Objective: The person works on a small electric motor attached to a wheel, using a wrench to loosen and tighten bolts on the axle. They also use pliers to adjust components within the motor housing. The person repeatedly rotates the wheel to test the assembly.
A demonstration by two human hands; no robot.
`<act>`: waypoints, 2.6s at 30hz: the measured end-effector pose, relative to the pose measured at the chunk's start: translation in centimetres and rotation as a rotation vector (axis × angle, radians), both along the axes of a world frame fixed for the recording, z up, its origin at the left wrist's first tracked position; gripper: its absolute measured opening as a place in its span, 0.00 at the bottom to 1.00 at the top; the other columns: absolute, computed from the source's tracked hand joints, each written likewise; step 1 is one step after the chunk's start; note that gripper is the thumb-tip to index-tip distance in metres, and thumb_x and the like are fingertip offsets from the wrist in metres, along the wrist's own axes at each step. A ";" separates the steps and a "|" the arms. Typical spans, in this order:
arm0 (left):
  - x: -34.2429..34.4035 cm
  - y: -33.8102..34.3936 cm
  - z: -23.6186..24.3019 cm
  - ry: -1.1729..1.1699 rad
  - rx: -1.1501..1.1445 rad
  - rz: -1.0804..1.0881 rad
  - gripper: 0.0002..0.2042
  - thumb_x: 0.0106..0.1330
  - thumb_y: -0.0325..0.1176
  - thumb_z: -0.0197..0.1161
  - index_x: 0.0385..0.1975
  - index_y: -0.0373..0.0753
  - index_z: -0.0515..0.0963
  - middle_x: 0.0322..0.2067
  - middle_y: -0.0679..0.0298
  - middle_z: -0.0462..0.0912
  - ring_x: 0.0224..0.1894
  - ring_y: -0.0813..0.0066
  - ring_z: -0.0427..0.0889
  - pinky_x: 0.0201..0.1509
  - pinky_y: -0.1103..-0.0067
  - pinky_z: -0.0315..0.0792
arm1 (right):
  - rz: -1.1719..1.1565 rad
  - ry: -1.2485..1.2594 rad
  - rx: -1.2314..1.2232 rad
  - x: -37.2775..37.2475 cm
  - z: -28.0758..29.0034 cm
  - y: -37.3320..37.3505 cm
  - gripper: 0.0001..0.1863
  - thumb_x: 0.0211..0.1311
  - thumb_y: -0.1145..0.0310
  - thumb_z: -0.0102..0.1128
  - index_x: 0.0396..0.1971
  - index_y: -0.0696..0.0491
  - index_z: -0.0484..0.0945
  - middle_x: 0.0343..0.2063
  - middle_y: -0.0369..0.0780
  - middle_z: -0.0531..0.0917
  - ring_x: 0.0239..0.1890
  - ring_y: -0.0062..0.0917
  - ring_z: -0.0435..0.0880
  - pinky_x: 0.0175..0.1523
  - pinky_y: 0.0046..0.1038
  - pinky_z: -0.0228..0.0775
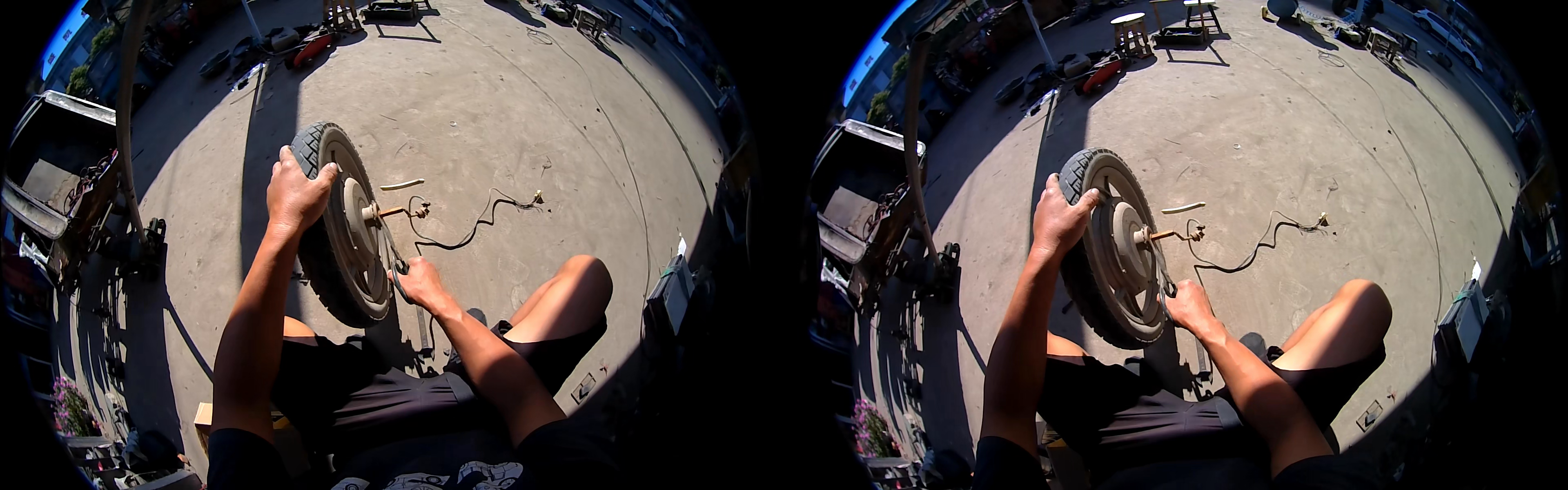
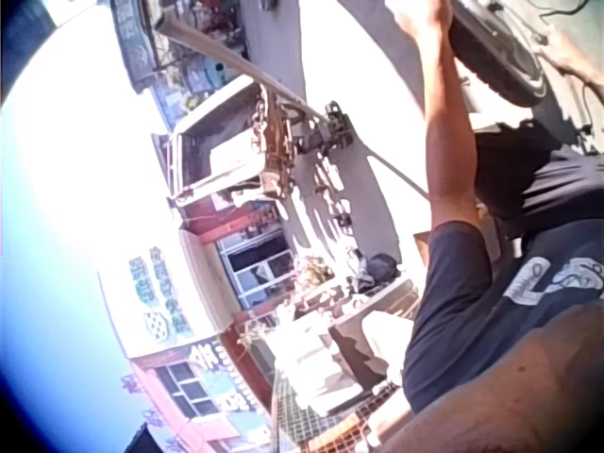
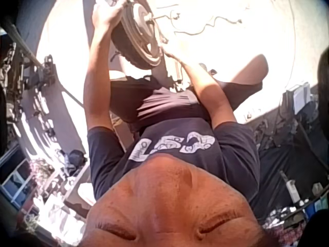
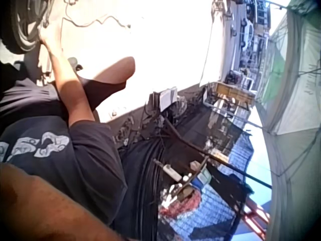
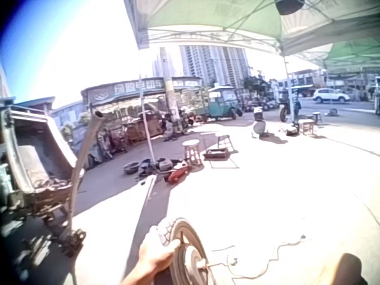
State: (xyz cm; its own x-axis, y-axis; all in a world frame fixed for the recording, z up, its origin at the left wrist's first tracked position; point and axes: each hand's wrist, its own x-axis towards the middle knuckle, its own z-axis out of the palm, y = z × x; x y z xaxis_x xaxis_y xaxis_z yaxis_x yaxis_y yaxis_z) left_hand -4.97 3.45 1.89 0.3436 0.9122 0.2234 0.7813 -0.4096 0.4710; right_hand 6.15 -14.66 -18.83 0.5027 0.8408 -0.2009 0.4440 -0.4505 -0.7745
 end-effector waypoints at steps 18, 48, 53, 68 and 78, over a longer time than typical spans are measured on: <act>0.6 0.6 -0.3 -0.064 0.023 -0.005 0.36 0.57 0.45 0.66 0.58 0.22 0.65 0.47 0.36 0.79 0.51 0.44 0.80 0.56 0.64 0.73 | -0.196 0.065 0.185 -4.7 -2.7 1.0 0.27 0.52 0.52 0.65 0.19 0.67 0.77 0.18 0.60 0.77 0.25 0.52 0.82 0.30 0.44 0.72; -6.7 5.3 -3.2 -0.243 -0.112 -0.098 0.37 0.58 0.40 0.67 0.61 0.20 0.61 0.48 0.39 0.80 0.52 0.54 0.82 0.57 0.72 0.72 | 0.151 0.808 0.214 0.5 1.7 -0.9 0.19 0.57 0.55 0.66 0.24 0.60 0.83 0.17 0.34 0.79 0.19 0.17 0.73 0.24 0.23 0.63; -8.2 5.5 -3.6 -0.299 -0.160 -0.102 0.37 0.58 0.39 0.67 0.62 0.20 0.61 0.49 0.40 0.80 0.52 0.56 0.81 0.57 0.72 0.72 | 0.318 0.684 0.034 2.6 3.3 -0.2 0.21 0.56 0.52 0.67 0.23 0.59 0.82 0.16 0.34 0.77 0.18 0.17 0.72 0.23 0.24 0.62; -8.3 5.7 -4.3 -0.350 -0.108 -0.142 0.33 0.59 0.33 0.66 0.61 0.20 0.62 0.43 0.49 0.83 0.44 0.67 0.83 0.50 0.76 0.75 | 0.569 0.622 0.036 6.6 3.6 1.8 0.28 0.58 0.45 0.63 0.26 0.61 0.82 0.17 0.36 0.78 0.22 0.19 0.73 0.27 0.26 0.64; -7.8 4.9 -3.5 -0.328 -0.153 -0.096 0.37 0.56 0.37 0.66 0.62 0.21 0.61 0.47 0.42 0.82 0.50 0.57 0.83 0.56 0.73 0.74 | 0.346 1.301 -0.210 6.5 6.2 3.0 0.12 0.61 0.61 0.59 0.24 0.49 0.69 0.17 0.34 0.73 0.14 0.17 0.69 0.18 0.20 0.60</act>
State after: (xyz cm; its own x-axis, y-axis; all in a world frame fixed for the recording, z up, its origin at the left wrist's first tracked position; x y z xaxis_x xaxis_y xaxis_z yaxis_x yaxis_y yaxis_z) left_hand -12.73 8.35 -1.62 0.3621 0.9105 0.1996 0.5400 -0.3794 0.7513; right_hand 12.60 -11.70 -12.58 -0.3753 0.7794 -0.5017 -0.4348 -0.6260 -0.6473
